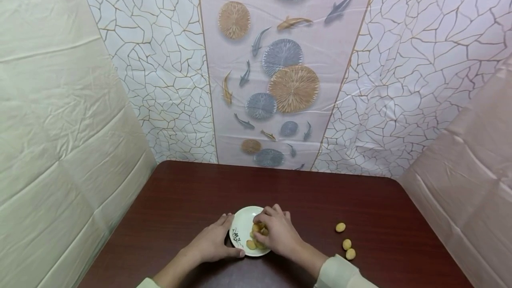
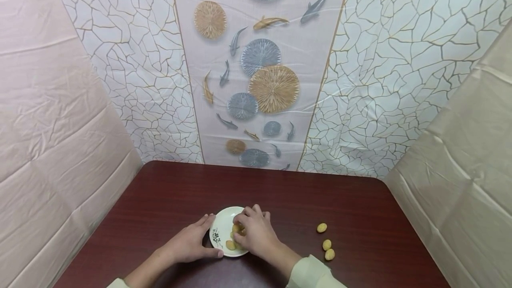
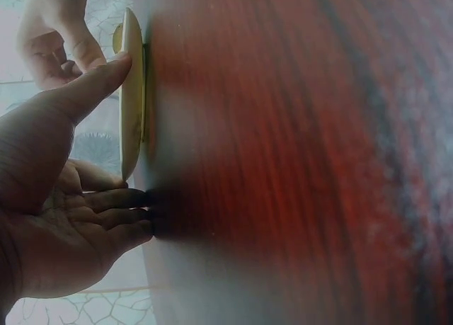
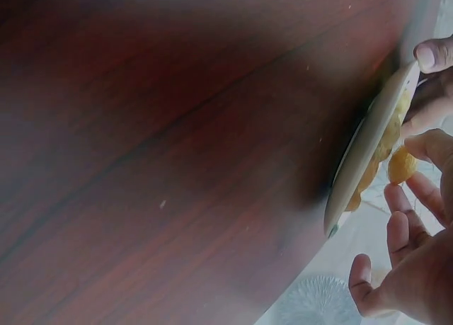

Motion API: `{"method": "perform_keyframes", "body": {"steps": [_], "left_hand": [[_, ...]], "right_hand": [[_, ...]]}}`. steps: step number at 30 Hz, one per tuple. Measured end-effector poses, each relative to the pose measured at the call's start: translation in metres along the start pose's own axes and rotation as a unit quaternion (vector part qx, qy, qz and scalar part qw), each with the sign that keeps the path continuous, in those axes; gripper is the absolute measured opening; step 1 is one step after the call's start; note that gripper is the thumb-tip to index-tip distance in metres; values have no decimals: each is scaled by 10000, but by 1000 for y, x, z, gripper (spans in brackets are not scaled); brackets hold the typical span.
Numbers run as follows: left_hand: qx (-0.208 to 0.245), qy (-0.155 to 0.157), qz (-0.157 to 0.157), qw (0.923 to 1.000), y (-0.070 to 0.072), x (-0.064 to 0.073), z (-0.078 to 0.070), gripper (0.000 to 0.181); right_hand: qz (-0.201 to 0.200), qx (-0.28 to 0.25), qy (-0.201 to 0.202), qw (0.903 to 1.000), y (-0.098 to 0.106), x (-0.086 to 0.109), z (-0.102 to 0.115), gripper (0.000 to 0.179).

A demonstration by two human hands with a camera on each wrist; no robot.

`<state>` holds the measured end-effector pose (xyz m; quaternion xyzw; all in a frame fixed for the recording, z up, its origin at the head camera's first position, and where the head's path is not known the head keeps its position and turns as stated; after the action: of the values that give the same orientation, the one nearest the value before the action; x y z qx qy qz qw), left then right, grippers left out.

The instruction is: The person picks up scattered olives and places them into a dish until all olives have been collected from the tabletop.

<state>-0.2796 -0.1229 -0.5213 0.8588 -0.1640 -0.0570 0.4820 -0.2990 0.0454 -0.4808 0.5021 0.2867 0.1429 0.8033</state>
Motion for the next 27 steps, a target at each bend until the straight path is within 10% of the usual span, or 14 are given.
{"method": "perform_keyframes", "body": {"steps": [27], "left_hand": [[74,-161,-93,9998,-2,-1,1,124]], "right_hand": [[89,309,118,9994,-21,-10,15,22]]}}
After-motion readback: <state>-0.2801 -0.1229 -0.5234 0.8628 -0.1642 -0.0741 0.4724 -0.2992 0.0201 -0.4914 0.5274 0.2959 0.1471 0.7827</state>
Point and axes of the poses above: each hand's wrist, its own x-axis away from the middle knuckle, its own y-axis out of the back of the hand, z = x × y, the point moved 9 cm from there along -x, towards the middle knuckle
